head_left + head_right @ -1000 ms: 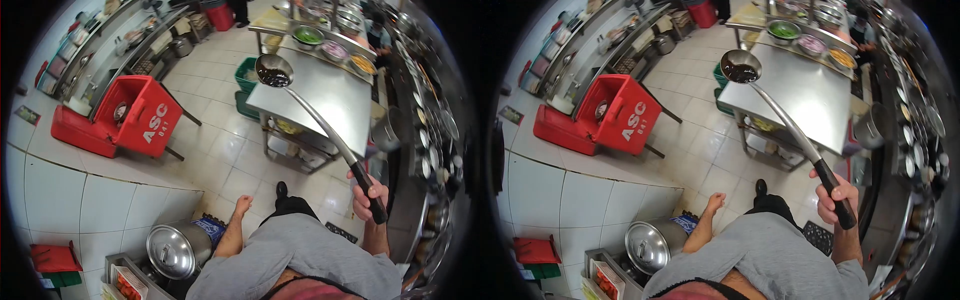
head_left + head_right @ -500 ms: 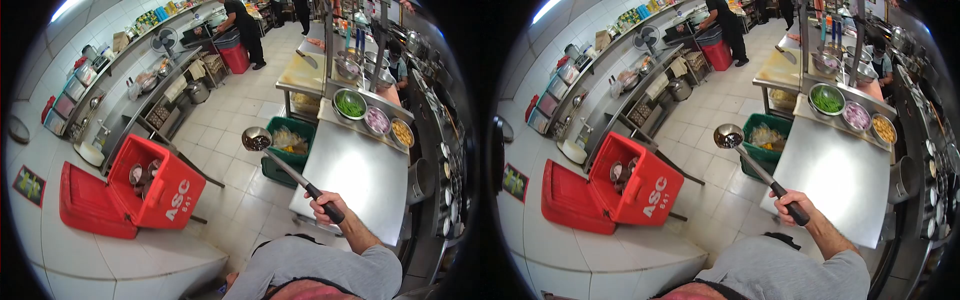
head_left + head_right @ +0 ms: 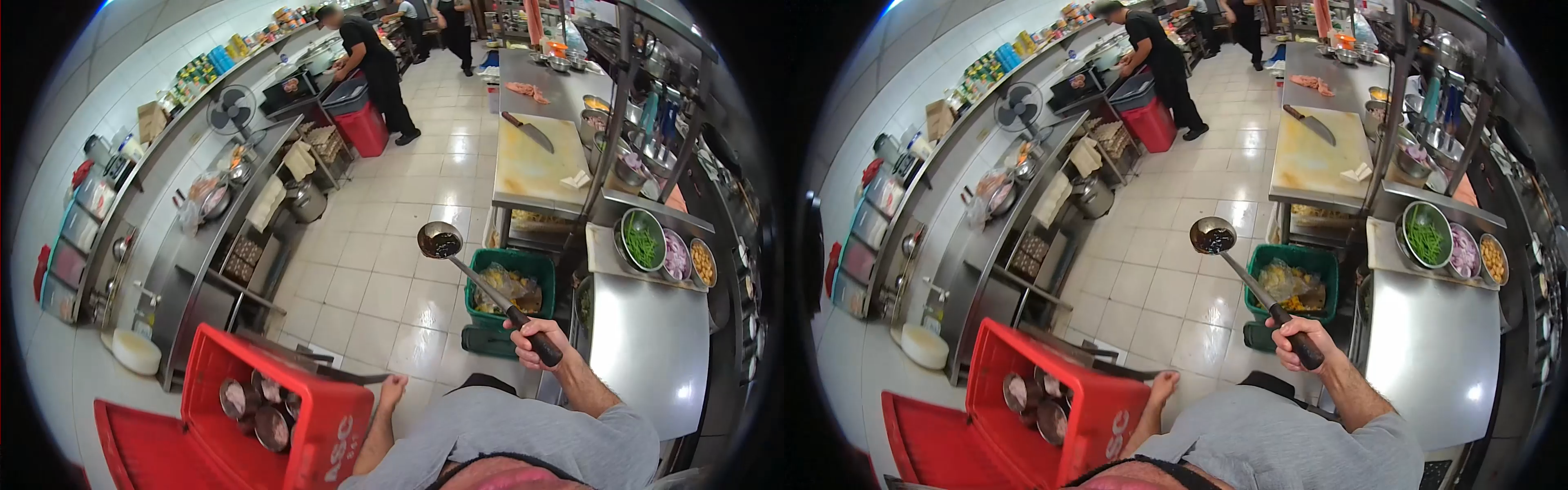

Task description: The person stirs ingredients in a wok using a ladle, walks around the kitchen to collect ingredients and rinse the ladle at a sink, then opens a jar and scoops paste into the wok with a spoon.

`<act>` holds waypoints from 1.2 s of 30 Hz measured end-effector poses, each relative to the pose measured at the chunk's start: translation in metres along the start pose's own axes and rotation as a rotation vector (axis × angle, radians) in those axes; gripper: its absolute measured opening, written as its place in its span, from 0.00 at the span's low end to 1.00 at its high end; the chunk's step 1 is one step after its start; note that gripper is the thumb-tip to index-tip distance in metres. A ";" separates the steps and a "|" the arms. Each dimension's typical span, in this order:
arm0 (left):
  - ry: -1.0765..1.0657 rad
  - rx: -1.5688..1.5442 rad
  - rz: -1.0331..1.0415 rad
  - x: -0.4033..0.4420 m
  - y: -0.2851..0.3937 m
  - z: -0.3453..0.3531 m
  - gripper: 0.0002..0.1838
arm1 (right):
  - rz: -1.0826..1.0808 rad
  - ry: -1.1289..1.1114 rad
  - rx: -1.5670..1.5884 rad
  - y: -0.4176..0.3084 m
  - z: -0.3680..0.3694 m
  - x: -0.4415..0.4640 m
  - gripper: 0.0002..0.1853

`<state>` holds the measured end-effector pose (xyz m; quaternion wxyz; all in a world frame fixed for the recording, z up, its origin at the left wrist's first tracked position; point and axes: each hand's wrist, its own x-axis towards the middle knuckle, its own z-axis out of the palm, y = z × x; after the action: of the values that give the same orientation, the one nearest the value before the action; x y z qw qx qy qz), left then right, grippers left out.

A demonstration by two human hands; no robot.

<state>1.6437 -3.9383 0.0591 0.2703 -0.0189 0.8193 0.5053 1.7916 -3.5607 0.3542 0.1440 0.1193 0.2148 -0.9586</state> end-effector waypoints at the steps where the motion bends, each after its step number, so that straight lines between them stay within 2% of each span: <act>1: -0.024 0.057 0.094 0.041 0.021 -0.011 0.16 | -0.017 -0.008 0.023 -0.008 0.004 0.019 0.18; 5: -0.092 0.030 0.195 0.165 0.151 -0.033 0.13 | -0.095 -0.009 0.079 -0.046 0.016 0.095 0.18; 7: -0.102 0.002 0.233 0.223 0.175 -0.037 0.13 | -0.128 -0.004 0.089 -0.068 0.011 0.136 0.18; 9: -0.090 -0.024 0.179 0.279 0.187 -0.042 0.14 | -0.159 0.006 0.100 -0.099 0.007 0.178 0.17; 11: -0.106 0.253 0.167 0.348 0.146 -0.060 0.16 | -0.187 0.009 0.112 -0.129 0.004 0.218 0.17; 12: -0.098 0.293 0.130 0.360 0.139 -0.068 0.17 | -0.187 0.015 0.089 -0.148 0.002 0.239 0.17; 13: -0.097 0.117 -0.023 0.368 0.122 -0.077 0.18 | -0.181 0.030 0.073 -0.163 0.000 0.258 0.17; 16: -0.209 0.259 -0.292 0.386 0.101 -0.116 0.16 | -0.203 0.075 0.102 -0.216 -0.002 0.316 0.17; 18: -0.211 0.313 -0.370 0.396 0.113 -0.131 0.16 | -0.226 0.104 0.109 -0.252 -0.004 0.351 0.17; 20: -0.198 0.354 -0.405 0.423 0.124 -0.141 0.16 | -0.256 0.042 0.100 -0.286 -0.014 0.387 0.17; 24: -0.178 0.388 -0.410 0.517 0.168 -0.146 0.16 | -0.327 0.041 0.105 -0.356 -0.026 0.460 0.17; 30: -0.235 0.309 -0.331 0.751 0.300 -0.148 0.16 | -0.454 0.126 0.138 -0.463 -0.025 0.563 0.17; 33: -0.287 0.264 -0.209 0.907 0.393 -0.119 0.17 | -0.507 0.142 0.148 -0.521 -0.016 0.600 0.17; 34: -0.330 0.427 -0.158 0.951 0.437 -0.106 0.17 | -0.528 0.161 0.158 -0.539 -0.016 0.610 0.17; 36: -0.265 0.287 -0.002 1.027 0.514 -0.060 0.15 | -0.557 0.143 0.156 -0.581 -0.021 0.636 0.18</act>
<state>0.5854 -3.4885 0.0255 0.3763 0.0858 0.8401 0.3811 1.0137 -3.1914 0.3702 -0.1495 0.1339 0.1744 -0.9640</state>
